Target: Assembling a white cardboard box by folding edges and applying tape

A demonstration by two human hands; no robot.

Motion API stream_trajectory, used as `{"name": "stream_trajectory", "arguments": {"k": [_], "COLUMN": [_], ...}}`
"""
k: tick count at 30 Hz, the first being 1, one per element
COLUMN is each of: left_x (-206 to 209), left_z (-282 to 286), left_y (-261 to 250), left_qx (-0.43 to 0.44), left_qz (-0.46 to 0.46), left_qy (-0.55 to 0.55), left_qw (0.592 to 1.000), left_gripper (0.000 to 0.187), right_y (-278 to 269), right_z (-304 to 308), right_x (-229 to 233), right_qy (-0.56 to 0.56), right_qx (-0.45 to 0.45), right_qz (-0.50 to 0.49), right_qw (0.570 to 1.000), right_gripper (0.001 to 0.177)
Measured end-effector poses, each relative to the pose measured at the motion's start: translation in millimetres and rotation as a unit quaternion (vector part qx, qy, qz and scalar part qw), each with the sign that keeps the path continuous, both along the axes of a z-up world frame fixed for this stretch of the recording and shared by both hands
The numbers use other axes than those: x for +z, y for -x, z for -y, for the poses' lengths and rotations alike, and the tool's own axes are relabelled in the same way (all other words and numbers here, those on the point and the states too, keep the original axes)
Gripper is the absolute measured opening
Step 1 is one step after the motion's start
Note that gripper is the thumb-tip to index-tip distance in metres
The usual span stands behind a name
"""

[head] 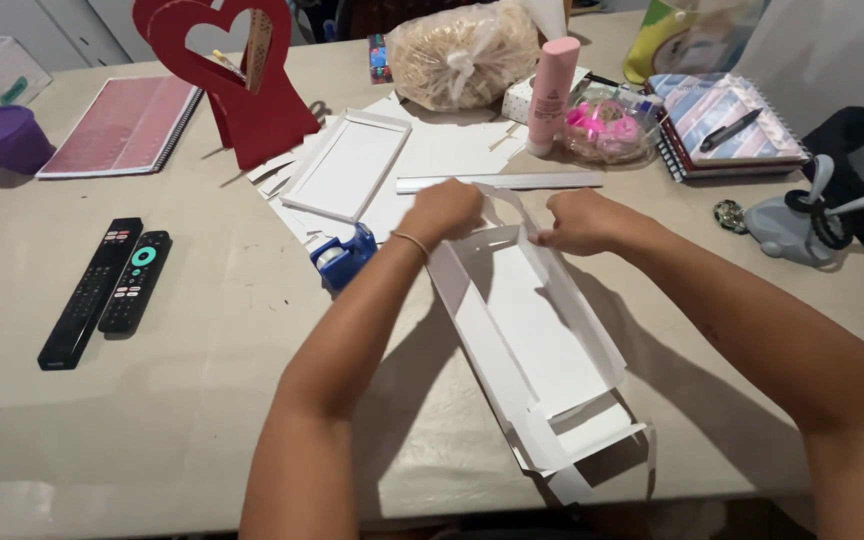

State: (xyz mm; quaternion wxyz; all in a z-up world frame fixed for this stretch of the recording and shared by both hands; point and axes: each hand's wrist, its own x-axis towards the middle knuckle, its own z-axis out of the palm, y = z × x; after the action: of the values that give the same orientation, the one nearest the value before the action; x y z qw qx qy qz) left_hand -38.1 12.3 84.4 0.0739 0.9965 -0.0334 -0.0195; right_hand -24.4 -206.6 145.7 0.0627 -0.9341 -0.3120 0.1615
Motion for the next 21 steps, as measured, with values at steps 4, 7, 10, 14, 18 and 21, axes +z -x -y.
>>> {"name": "stream_trajectory", "arguments": {"k": [4, 7, 10, 14, 18, 21], "left_x": [4, 5, -24, -35, -39, -34], "left_z": [-22, -14, -11, -8, 0, 5], "left_y": [11, 27, 14, 7, -2, -3], "left_qx": [0.027, 0.017, 0.0, -0.012, 0.008, 0.022], "left_qz": [0.034, 0.013, 0.022, 0.033, 0.014, -0.017], "left_qy": [-0.006, -0.001, -0.026, -0.067, -0.097, -0.084], "left_qw": [0.999, 1.0, 0.999, 0.997, 0.995, 0.996], "left_gripper": [0.022, 0.021, 0.019, 0.014, 0.015, 0.024], "right_y": [-1, 2, -10, -8, -10, -27], "right_z": [3, 2, -4, -10, -23, -56], "right_x": [-5, -8, -33, -42, -58, -75], "right_qy": [-0.011, -0.029, -0.034, 0.036, -0.116, -0.037], "right_qx": [-0.04, -0.054, -0.039, 0.044, 0.302, 0.344], "right_qz": [-0.058, -0.092, -0.102, 0.025, 0.352, 0.355], "right_qw": [0.997, 0.994, 0.993, 0.998, 0.878, 0.869], "right_gripper": [0.058, 0.062, 0.054, 0.049, 0.041, 0.016]}}
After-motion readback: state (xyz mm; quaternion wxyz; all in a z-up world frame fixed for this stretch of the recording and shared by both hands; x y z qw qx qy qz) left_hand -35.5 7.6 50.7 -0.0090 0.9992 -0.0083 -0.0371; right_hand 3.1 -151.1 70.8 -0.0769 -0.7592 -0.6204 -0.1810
